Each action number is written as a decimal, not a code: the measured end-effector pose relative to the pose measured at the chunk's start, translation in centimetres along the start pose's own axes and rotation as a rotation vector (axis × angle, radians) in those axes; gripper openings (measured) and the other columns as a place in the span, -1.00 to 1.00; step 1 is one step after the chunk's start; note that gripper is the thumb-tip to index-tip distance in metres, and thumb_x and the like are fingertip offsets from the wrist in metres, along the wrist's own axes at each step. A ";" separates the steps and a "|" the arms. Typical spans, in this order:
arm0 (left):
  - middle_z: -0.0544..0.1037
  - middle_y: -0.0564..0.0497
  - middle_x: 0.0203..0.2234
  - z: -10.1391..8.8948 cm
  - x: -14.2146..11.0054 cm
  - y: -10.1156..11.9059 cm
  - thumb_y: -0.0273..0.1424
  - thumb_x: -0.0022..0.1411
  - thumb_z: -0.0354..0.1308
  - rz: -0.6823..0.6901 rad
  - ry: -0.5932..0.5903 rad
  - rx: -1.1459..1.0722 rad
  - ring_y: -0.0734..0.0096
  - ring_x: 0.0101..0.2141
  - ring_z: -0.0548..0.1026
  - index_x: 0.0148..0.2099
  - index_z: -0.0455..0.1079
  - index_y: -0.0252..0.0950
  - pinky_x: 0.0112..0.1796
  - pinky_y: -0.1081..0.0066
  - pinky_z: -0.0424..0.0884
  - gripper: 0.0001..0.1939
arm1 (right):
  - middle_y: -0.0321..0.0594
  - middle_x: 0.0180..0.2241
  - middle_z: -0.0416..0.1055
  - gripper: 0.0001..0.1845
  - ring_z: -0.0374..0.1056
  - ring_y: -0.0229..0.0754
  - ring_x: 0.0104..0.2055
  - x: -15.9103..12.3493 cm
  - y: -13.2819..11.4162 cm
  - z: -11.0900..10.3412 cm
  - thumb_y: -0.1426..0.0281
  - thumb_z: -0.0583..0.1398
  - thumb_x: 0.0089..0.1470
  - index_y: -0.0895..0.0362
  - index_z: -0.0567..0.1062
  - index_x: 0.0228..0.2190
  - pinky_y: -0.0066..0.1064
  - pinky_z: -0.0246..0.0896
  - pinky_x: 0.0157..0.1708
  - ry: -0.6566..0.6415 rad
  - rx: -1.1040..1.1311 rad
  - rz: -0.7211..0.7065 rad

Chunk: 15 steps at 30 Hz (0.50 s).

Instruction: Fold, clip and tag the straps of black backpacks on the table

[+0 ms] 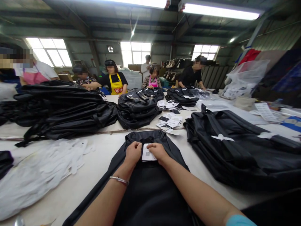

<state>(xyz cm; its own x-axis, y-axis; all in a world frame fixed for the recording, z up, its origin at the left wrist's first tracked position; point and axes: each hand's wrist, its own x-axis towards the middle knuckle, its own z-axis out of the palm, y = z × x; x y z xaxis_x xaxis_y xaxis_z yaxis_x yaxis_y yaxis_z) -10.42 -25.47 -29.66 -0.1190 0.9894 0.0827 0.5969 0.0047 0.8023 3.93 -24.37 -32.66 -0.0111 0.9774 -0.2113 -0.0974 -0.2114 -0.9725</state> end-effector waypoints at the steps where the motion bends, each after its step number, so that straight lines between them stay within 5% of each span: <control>1: 0.54 -0.05 -0.49 0.0 -0.3 0.0 -0.28 0.26 -0.02 -0.019 -0.023 -0.048 0.38 -0.46 0.47 -0.31 0.45 -0.34 -0.39 0.42 0.34 -0.71 | -0.13 -0.54 0.49 -0.74 0.39 -0.15 -0.54 0.0 -0.1 0.1 0.48 0.19 -0.26 0.28 0.56 -0.41 -0.35 0.29 -0.50 -0.026 0.022 0.009; 6: 0.47 0.00 -0.65 0.7 -1.7 0.3 -0.22 0.18 0.06 -0.079 -0.115 -0.203 0.49 -0.65 0.35 -0.44 0.45 -0.35 -0.57 0.49 0.24 -0.67 | -0.20 -0.59 0.46 -0.74 0.33 -0.23 -0.59 0.0 -0.5 0.4 0.30 0.27 -0.26 0.24 0.53 -0.49 -0.39 0.23 -0.54 -0.171 0.143 0.057; 15: 0.46 0.00 -0.68 0.7 -2.3 0.6 -0.26 0.09 0.13 -0.118 -0.179 -0.281 0.52 -0.67 0.31 -0.53 0.45 -0.35 -0.61 0.51 0.18 -0.71 | -0.20 -0.66 0.42 -0.82 0.30 -0.23 -0.63 -0.1 -0.6 -0.1 0.38 0.30 -0.32 0.24 0.50 -0.58 -0.40 0.19 -0.57 -0.253 0.171 0.121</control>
<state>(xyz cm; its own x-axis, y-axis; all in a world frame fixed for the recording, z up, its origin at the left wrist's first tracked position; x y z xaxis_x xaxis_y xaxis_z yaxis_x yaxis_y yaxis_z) -9.27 -27.61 -29.80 -0.0182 0.9943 -0.1052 0.3428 0.1051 0.9335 4.06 -24.35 -32.01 -0.2773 0.9212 -0.2730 -0.2459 -0.3428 -0.9067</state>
